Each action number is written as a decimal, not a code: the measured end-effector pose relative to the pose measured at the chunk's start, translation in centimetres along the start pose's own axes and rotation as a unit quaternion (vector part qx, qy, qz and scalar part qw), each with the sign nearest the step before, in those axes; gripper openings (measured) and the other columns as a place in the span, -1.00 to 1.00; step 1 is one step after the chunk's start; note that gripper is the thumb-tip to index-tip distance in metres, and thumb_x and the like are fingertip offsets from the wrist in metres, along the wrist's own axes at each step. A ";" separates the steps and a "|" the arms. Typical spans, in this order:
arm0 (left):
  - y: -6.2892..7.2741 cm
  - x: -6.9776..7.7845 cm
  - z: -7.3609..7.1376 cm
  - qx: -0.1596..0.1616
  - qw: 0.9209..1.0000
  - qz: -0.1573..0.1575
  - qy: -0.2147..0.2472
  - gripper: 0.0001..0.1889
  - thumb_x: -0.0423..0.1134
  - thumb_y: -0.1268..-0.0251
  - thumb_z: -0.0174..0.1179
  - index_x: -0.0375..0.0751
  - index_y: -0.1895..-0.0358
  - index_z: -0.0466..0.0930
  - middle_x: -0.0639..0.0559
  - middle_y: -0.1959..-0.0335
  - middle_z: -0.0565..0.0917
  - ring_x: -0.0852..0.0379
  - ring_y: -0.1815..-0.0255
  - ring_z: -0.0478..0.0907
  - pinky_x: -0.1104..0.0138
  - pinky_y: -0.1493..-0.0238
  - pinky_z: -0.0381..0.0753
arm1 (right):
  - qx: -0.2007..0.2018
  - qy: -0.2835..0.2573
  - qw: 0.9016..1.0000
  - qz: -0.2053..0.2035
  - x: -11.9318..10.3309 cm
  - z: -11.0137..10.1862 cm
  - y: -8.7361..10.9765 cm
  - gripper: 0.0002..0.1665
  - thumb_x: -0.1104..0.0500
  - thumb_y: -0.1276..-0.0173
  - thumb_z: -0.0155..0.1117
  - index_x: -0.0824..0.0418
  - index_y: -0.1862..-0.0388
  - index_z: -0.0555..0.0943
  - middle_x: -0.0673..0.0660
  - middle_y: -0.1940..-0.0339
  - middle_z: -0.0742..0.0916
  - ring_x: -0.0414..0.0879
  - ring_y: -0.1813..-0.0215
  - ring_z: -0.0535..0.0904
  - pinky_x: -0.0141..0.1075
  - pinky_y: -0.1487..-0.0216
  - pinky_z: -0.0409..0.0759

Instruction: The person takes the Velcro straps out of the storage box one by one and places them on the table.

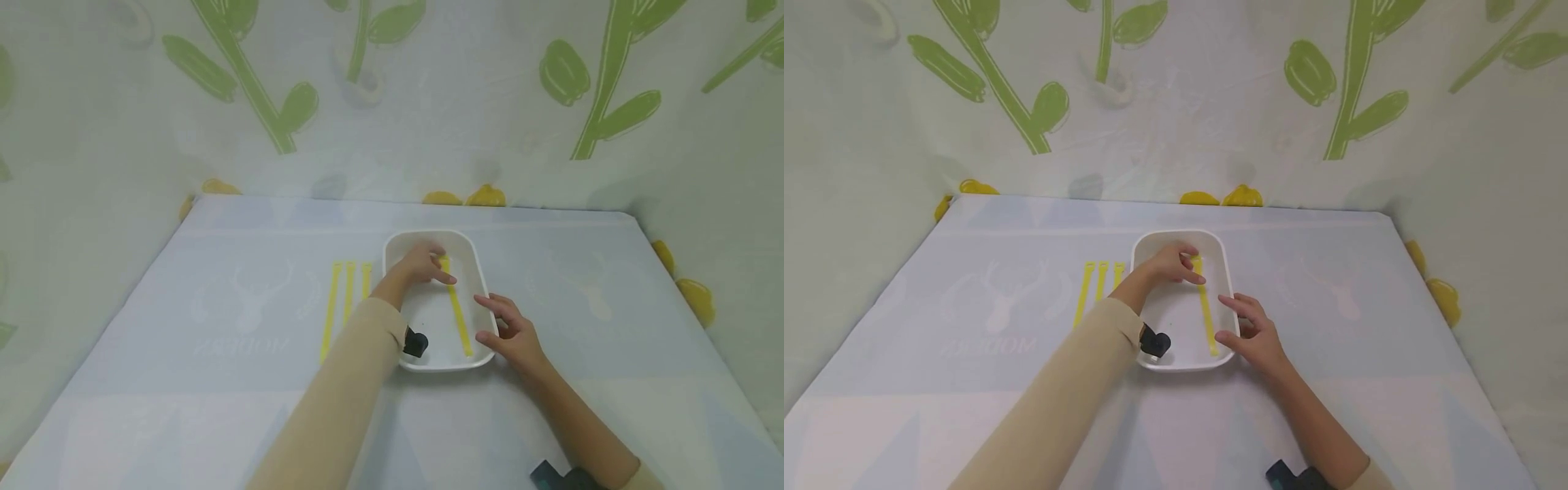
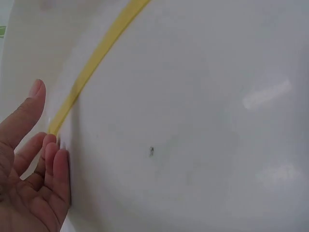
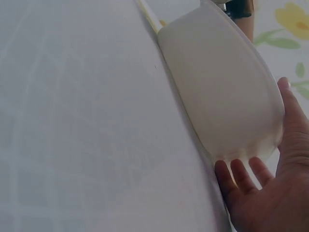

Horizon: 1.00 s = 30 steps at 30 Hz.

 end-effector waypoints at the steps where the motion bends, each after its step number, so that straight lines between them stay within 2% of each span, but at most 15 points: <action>1: -0.1 0.0 0.1 0.000 1.000 0.004 0.003 -0.26 -0.37 0.07 0.46 -0.32 -0.27 0.36 -0.27 -0.03 0.55 0.03 0.14 0.51 0.33 0.18 0.57 | -0.002 0.007 1.000 0.002 0.0 0.0 0.0 -0.34 0.33 -0.19 0.33 0.29 -0.30 0.40 0.21 -0.32 0.38 0.01 -0.31 0.29 -0.47 -0.14 0.41; 5: -0.5 -0.1 0.4 0.005 1.000 0.021 -0.004 -0.29 -0.40 0.09 0.46 -0.35 -0.23 0.39 -0.25 0.07 0.54 0.07 0.30 0.50 0.40 0.25 0.57 | 0.001 0.030 0.999 0.014 0.2 -0.3 0.1 -0.32 0.28 -0.19 0.34 0.25 -0.32 0.39 0.21 -0.35 0.35 0.12 -0.36 0.25 -0.14 -0.27 0.37; 8: -0.9 -0.3 0.7 0.021 0.998 0.035 -0.041 -0.29 -0.37 0.13 0.49 -0.33 -0.20 0.41 -0.19 0.14 0.54 0.09 0.31 0.48 0.43 0.28 0.53 | 0.001 0.041 0.999 0.015 0.4 -0.3 0.1 -0.31 0.25 -0.19 0.35 0.24 -0.32 0.39 0.24 -0.36 0.33 0.17 -0.38 0.24 0.06 -0.29 0.28; 14: -0.8 -0.5 1.2 0.051 0.990 0.045 -0.127 -0.29 -0.23 0.19 0.54 -0.22 -0.15 0.43 -0.11 0.11 0.57 0.06 0.11 0.50 0.38 0.10 0.48 | 0.003 0.038 0.999 0.002 0.2 -0.3 0.1 -0.33 0.32 -0.19 0.34 0.26 -0.30 0.40 0.21 -0.33 0.36 0.09 -0.33 0.27 -0.03 -0.28 0.33; 18: -0.5 -0.3 1.3 0.057 0.985 0.045 -0.159 -0.31 -0.17 0.17 0.53 -0.16 -0.13 0.44 -0.04 0.12 0.56 0.09 0.12 0.48 0.35 0.05 0.47 | 0.006 0.034 0.999 -0.004 -0.1 -0.3 0.2 -0.34 0.33 -0.19 0.34 0.28 -0.30 0.40 0.23 -0.33 0.36 0.10 -0.32 0.27 0.07 -0.29 0.31; 24: -0.6 -0.2 1.1 0.063 0.986 0.042 -0.145 -0.41 -0.23 0.13 0.51 -0.20 -0.06 0.50 -0.01 0.23 0.54 0.12 0.22 0.44 0.38 0.13 0.45 | 0.006 0.030 1.000 0.005 -0.1 -0.2 0.2 -0.34 0.32 -0.21 0.32 0.29 -0.31 0.39 0.25 -0.35 0.34 0.14 -0.33 0.27 0.12 -0.28 0.28; 30: -1.2 -0.6 0.8 0.072 0.991 0.034 -0.111 -0.52 -0.33 0.01 0.41 -0.27 -0.06 0.53 -0.08 0.19 0.61 0.11 0.23 0.49 0.39 0.16 0.49 | 0.000 0.012 1.000 0.014 0.0 0.1 -0.1 -0.36 0.32 -0.23 0.31 0.31 -0.30 0.39 0.23 -0.34 0.35 0.09 -0.33 0.26 0.08 -0.30 0.26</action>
Point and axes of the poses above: each hand's wrist, its own y-axis away from the middle knuckle, its own z-axis out of the palm, x = y × z, the point moved 2 cm from there along -y, towards the middle knuckle
